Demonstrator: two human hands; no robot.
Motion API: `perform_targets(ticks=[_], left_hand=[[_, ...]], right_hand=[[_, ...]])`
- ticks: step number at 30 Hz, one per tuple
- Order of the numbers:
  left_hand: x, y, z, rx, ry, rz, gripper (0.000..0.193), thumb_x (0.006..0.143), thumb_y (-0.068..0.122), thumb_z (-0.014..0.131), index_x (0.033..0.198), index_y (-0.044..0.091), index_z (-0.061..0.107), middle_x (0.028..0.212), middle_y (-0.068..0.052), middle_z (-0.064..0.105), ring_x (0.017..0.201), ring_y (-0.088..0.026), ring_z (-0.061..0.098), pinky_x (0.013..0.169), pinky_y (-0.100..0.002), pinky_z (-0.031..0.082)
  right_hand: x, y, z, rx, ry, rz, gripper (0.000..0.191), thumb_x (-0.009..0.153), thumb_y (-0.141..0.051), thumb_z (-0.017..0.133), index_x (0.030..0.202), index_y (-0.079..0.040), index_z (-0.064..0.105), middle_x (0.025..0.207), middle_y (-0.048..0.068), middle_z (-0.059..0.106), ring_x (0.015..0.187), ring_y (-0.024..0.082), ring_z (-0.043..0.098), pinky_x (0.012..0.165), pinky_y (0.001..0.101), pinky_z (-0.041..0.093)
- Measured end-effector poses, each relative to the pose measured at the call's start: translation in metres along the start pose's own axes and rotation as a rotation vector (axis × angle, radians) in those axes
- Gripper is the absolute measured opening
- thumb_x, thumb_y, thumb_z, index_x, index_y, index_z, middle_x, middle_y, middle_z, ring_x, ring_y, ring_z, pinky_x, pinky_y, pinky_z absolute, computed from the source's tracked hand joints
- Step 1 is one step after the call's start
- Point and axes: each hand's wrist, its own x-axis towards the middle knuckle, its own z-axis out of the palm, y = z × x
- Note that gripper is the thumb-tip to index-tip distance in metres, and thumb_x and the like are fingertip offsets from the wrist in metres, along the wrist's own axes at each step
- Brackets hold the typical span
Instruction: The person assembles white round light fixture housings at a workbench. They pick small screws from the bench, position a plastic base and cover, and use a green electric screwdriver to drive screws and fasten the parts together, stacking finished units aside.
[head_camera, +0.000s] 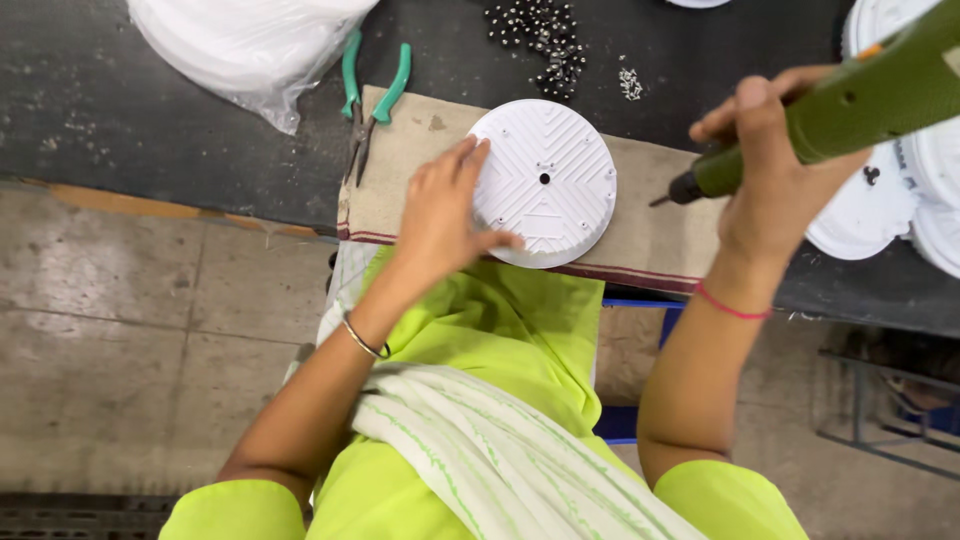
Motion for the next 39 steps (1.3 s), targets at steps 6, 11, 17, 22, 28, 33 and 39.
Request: perform_targets(ticks=[6,11,17,22,28,33,39], left_hand=[[0.061,-0.021,-0.005,-0.072,0.216,0.073,0.016,0.09,0.007,0.075,0.106,0.004,0.075,0.098,-0.015,0.072,0.09,-0.035,0.069,0.08,-0.043,0.053],[0.12,-0.026,0.025,-0.119,0.291,0.07,0.008,0.089,0.004,0.074,0.096,0.007,0.075,0.087,-0.012,0.072,0.077,-0.032,0.069,0.07,-0.041,0.053],[0.165,-0.039,0.055,-0.017,0.311,0.139,0.007,0.085,0.002,0.075,0.091,0.007,0.076,0.083,-0.011,0.067,0.08,-0.032,0.066,0.07,-0.043,0.051],[0.179,-0.047,0.063,0.076,0.284,0.269,0.013,0.083,0.003,0.076,0.091,0.013,0.079,0.09,-0.004,0.068,0.09,-0.028,0.062,0.076,-0.04,0.051],[0.19,-0.051,0.07,0.169,0.046,0.595,0.023,0.08,0.002,0.077,0.097,0.016,0.082,0.1,0.003,0.07,0.098,-0.025,0.058,0.085,-0.037,0.049],[0.204,-0.059,0.075,0.235,0.024,0.62,0.017,0.08,0.006,0.077,0.095,0.014,0.08,0.101,0.004,0.07,0.101,-0.024,0.059,0.087,-0.037,0.048],[0.198,-0.065,0.079,0.123,0.05,0.536,0.009,0.087,0.006,0.077,0.095,0.01,0.077,0.102,0.001,0.07,0.098,-0.025,0.058,0.084,-0.038,0.05]], right_hand=[[-0.024,-0.01,-0.041,-0.042,0.098,0.043,0.023,0.11,0.0,0.075,0.103,0.0,0.053,0.071,0.009,0.055,0.053,0.019,0.057,0.056,0.0326,0.053],[-0.048,-0.003,-0.059,-0.086,0.141,0.057,0.024,0.111,0.003,0.076,0.102,0.002,0.054,0.073,0.009,0.056,0.057,0.018,0.058,0.06,0.0312,0.054],[-0.066,-0.005,-0.07,-0.135,0.229,0.093,0.023,0.106,0.006,0.077,0.104,0.002,0.054,0.077,0.01,0.059,0.06,0.018,0.06,0.061,0.0296,0.054],[-0.071,-0.008,-0.08,-0.162,0.272,0.084,0.025,0.105,0.003,0.078,0.103,0.0,0.053,0.079,0.008,0.059,0.058,0.015,0.059,0.059,0.0279,0.053],[-0.072,0.0,-0.085,-0.154,0.224,0.063,0.026,0.108,0.004,0.08,0.103,0.004,0.054,0.08,0.011,0.06,0.061,0.018,0.061,0.062,0.0298,0.055],[-0.073,0.003,-0.083,-0.154,0.239,0.075,0.029,0.107,0.004,0.081,0.105,0.002,0.053,0.08,0.009,0.06,0.061,0.017,0.061,0.061,0.0287,0.055],[-0.071,0.005,-0.078,-0.11,0.193,0.05,0.027,0.11,0.007,0.08,0.111,0.002,0.053,0.082,0.011,0.061,0.063,0.019,0.063,0.063,0.0298,0.056]])
